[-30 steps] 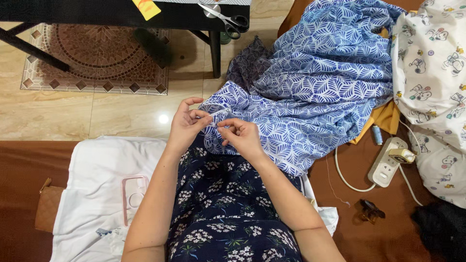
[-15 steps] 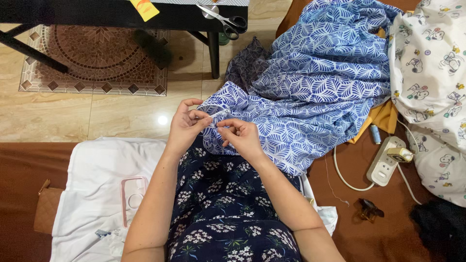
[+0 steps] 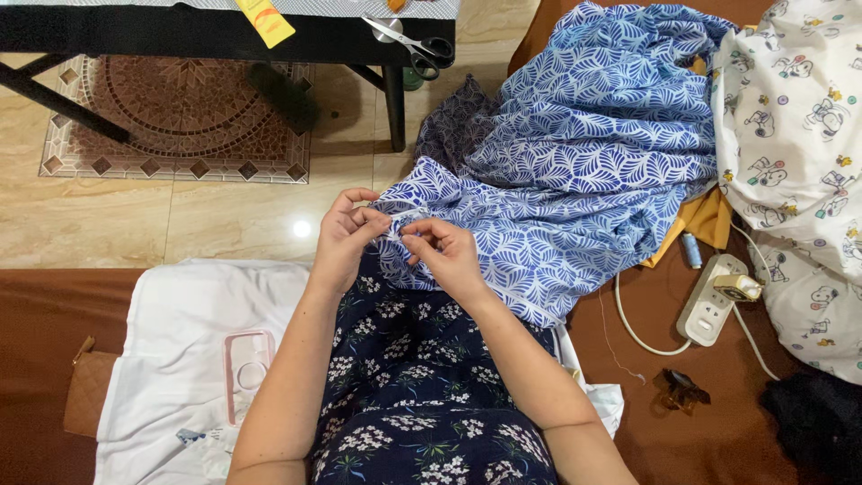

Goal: The person hand-sews a white elastic band onto the edge of a blue patterned fabric by hand, pulling the thread through the material and then cutting the thread with scissors.

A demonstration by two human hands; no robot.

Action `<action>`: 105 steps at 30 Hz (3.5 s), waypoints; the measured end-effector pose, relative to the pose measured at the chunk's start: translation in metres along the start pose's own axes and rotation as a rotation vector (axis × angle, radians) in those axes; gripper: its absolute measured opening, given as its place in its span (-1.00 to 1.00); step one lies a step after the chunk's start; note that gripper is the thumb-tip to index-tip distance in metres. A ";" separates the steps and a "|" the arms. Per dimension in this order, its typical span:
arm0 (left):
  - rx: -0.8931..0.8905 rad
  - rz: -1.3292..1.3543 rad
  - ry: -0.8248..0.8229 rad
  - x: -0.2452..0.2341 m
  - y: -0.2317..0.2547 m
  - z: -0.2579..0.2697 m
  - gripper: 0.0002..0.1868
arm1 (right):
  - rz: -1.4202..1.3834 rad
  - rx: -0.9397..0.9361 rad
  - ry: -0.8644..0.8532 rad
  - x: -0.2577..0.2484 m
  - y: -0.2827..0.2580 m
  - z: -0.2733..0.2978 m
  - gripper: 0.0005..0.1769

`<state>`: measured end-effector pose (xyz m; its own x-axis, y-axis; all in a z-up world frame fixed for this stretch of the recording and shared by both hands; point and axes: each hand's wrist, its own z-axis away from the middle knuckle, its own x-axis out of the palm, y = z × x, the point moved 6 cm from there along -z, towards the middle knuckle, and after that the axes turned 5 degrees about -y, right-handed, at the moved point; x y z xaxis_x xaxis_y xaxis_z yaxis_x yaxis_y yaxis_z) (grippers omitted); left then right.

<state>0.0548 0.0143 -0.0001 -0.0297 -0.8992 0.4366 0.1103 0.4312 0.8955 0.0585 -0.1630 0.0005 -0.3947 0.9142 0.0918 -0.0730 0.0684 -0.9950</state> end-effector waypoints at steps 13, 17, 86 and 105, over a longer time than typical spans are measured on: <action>0.014 0.122 0.029 0.002 -0.004 -0.001 -0.62 | -0.032 -0.023 0.004 0.000 -0.004 0.001 -0.84; 0.012 0.094 0.028 0.003 -0.004 -0.001 -0.64 | -0.032 -0.021 0.009 0.000 -0.004 0.002 -0.85; -0.017 -0.427 0.008 0.012 -0.015 -0.020 -0.78 | -0.382 -0.094 0.051 -0.052 -0.027 -0.002 -0.91; -0.067 -0.393 0.138 -0.069 -0.057 -0.065 -0.78 | -0.783 -0.547 0.293 -0.188 -0.123 0.073 -0.91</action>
<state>0.1152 0.0473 -0.0866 0.0508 -0.9978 0.0427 0.1818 0.0513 0.9820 0.0747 -0.3722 0.1080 -0.1688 0.5905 0.7892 0.2450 0.8007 -0.5467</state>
